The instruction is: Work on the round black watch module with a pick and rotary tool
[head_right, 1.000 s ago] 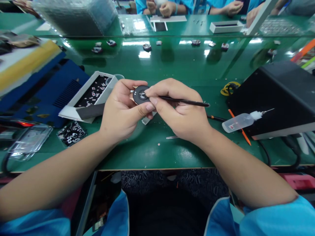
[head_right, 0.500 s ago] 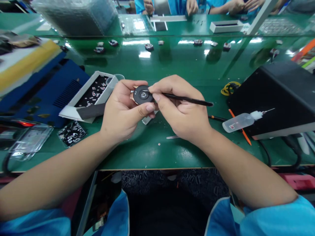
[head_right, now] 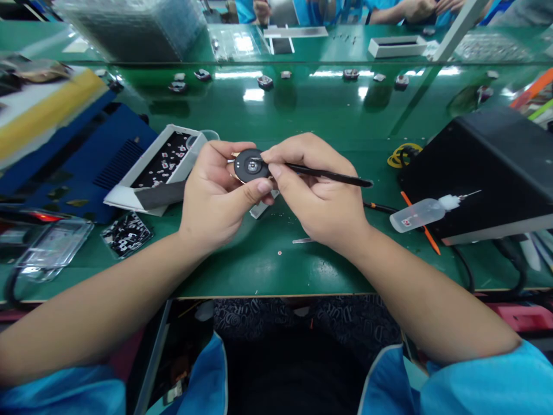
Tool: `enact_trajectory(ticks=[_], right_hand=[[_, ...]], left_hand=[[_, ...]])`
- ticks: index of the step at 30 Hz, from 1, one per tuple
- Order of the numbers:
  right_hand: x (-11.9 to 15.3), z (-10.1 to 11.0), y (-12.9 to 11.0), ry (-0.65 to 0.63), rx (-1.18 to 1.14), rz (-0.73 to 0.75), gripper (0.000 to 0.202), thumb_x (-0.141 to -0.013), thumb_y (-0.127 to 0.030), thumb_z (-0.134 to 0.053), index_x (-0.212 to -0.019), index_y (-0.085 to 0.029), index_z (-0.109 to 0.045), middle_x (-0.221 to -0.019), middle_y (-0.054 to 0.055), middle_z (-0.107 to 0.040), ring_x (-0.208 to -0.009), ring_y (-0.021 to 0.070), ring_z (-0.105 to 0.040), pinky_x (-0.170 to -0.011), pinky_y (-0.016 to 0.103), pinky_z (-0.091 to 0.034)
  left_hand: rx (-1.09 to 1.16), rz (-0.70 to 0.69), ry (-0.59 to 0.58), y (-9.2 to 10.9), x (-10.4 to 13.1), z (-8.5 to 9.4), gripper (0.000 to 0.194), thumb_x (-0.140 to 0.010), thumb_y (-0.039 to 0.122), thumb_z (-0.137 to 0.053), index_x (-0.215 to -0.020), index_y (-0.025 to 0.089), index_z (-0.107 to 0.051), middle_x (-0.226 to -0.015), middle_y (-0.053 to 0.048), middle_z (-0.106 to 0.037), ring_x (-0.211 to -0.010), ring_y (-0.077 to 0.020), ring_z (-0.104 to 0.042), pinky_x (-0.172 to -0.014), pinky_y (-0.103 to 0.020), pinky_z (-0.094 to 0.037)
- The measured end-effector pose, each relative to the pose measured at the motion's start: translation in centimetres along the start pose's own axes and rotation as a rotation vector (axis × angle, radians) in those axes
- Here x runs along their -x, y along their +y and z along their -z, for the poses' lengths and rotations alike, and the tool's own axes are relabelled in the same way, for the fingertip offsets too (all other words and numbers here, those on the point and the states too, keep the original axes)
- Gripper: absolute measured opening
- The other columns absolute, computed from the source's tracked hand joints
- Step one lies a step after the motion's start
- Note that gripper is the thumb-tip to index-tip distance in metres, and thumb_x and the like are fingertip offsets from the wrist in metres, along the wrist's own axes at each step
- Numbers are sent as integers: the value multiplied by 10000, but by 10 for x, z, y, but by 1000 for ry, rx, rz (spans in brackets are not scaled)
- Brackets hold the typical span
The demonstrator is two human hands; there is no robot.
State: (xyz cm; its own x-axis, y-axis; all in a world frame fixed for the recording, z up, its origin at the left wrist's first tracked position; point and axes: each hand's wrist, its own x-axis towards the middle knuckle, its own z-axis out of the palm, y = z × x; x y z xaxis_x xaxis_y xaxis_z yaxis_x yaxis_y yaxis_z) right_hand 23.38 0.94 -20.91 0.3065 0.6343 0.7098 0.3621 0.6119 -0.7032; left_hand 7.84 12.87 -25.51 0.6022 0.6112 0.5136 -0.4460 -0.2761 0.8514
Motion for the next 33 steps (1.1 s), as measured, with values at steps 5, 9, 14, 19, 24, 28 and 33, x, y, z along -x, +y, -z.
enact_trajectory(ticks=[5, 9, 14, 19, 24, 28, 33], right_hand=[[-2, 4, 1, -63, 78, -21, 192, -1102, -496, -884, -1045, -316, -921, -1070, 35, -903, -1055, 235, -892, -1008, 433, -803], [-2, 6, 2, -25, 79, -34, 217, -1112, -526, -867, -1077, -316, -905, -1096, 35, -900, -1020, 223, -887, -893, 388, -800], [-2, 7, 2, -85, 28, -17, 105, -1115, -416, -874, -1086, -323, -913, -1118, 25, -908, -1107, 234, -890, -1000, 420, -785], [-2, 8, 1, -37, 57, -58, 94, -1112, -404, -861, -1104, -325, -911, -1122, 22, -906, -1071, 226, -889, -929, 395, -786], [-3, 9, 0, -95, 69, -44, 98, -1102, -414, -869, -1077, -330, -913, -1118, 27, -909, -1107, 241, -883, -997, 431, -783], [-3, 9, 0, -54, -36, -49, 52, -1105, -334, -870, -1113, -330, -921, -1135, 18, -902, -1055, 223, -890, -916, 394, -771], [-4, 9, 0, -109, -56, -32, 69, -1070, -264, -899, -1085, -313, -945, -1096, 17, -903, -1077, 219, -882, -965, 384, -759]], left_hand=[[-29, 24, 1, 2, 1, 1, 834, -846, 691, -1097, -1349, 300, -558, -1102, 13, -797, -795, -142, -819, -662, -276, -701], [-34, 62, 17, 6, 1, 0, 878, -827, 746, -1087, -1344, 301, -535, -1109, -11, -782, -911, -189, -856, -690, -297, -717], [-67, 39, 19, 8, 1, 1, 859, -836, 717, -1094, -1353, 299, -550, -1103, -1, -769, -800, -149, -804, -669, -295, -702], [-55, 34, 10, 10, 0, 0, 829, -843, 692, -1097, -1342, 297, -567, -1051, 13, -776, -762, -135, -792, -615, -255, -668], [-66, 47, 8, 12, 0, 0, 845, -822, 722, -1101, -1335, 304, -577, -1031, 20, -766, -711, -116, -760, -604, -249, -667], [-60, 20, 4, 8, 2, 1, 829, -862, 719, -1075, -1383, 304, -581, -1092, 1, -767, -763, -134, -797, -624, -265, -686], [-114, -57, -3, 3, 3, 2, 774, -918, 695, -1043, -1408, 305, -588, -1172, 3, -777, -736, -104, -787, -617, -247, -687]])
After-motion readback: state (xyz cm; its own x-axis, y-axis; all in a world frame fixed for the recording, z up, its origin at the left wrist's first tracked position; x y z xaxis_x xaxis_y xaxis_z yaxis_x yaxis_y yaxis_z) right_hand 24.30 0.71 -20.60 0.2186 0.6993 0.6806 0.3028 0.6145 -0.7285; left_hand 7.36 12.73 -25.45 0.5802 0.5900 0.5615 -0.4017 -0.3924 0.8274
